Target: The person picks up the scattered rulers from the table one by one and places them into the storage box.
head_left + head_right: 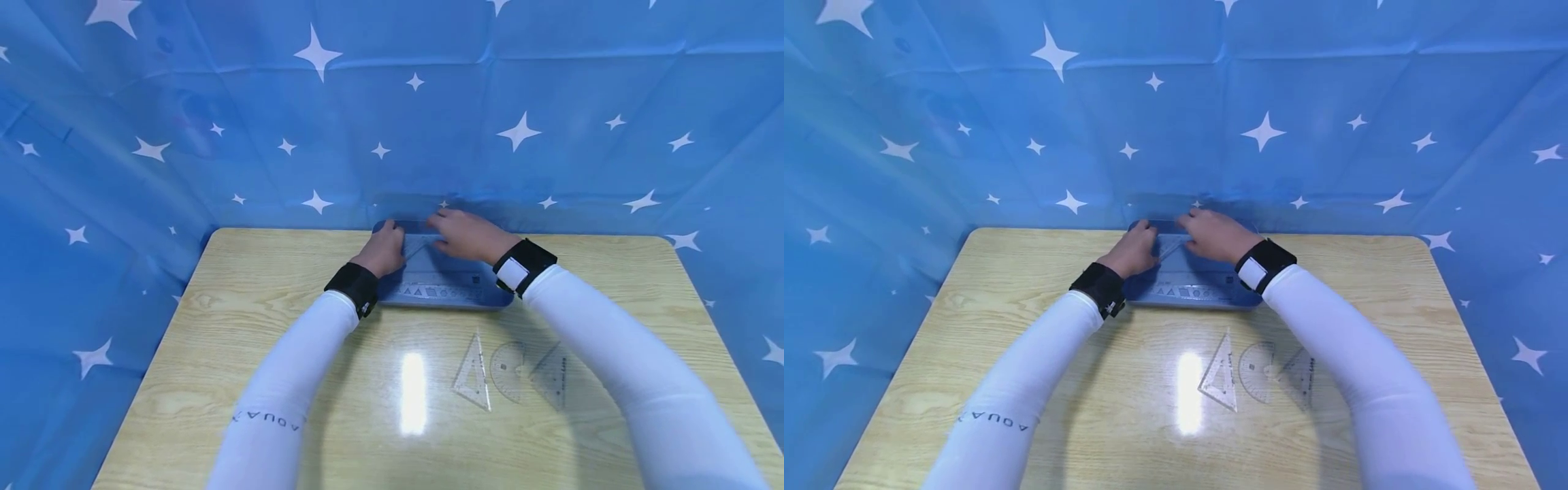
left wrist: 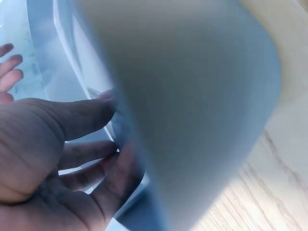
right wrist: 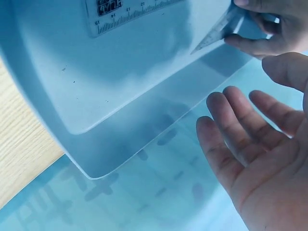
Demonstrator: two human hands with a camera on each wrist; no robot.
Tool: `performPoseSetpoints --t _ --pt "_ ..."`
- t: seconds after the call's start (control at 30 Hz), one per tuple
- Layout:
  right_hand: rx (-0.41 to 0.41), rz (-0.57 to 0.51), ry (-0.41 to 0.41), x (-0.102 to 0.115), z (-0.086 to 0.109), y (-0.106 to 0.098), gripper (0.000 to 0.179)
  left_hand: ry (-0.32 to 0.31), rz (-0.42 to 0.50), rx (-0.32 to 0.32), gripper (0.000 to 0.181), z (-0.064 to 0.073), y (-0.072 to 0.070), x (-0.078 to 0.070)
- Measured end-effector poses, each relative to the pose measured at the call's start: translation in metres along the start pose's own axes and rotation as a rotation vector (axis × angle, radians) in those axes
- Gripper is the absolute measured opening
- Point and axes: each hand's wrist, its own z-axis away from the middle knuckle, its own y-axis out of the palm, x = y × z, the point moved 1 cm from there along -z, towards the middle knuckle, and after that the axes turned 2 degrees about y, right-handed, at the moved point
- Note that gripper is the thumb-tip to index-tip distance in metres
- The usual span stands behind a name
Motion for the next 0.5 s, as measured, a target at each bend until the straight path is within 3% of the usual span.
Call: performPoseSetpoints --t 0.13,0.5 --pt "0.003 -0.034 0.006 -0.002 0.007 -0.001 0.044 -0.025 -0.021 0.038 0.030 0.000 0.003 0.001" --pt "0.036 -0.091 0.056 -0.008 0.017 0.002 0.050 -0.037 -0.042 0.057 0.025 -0.004 0.011 0.001"
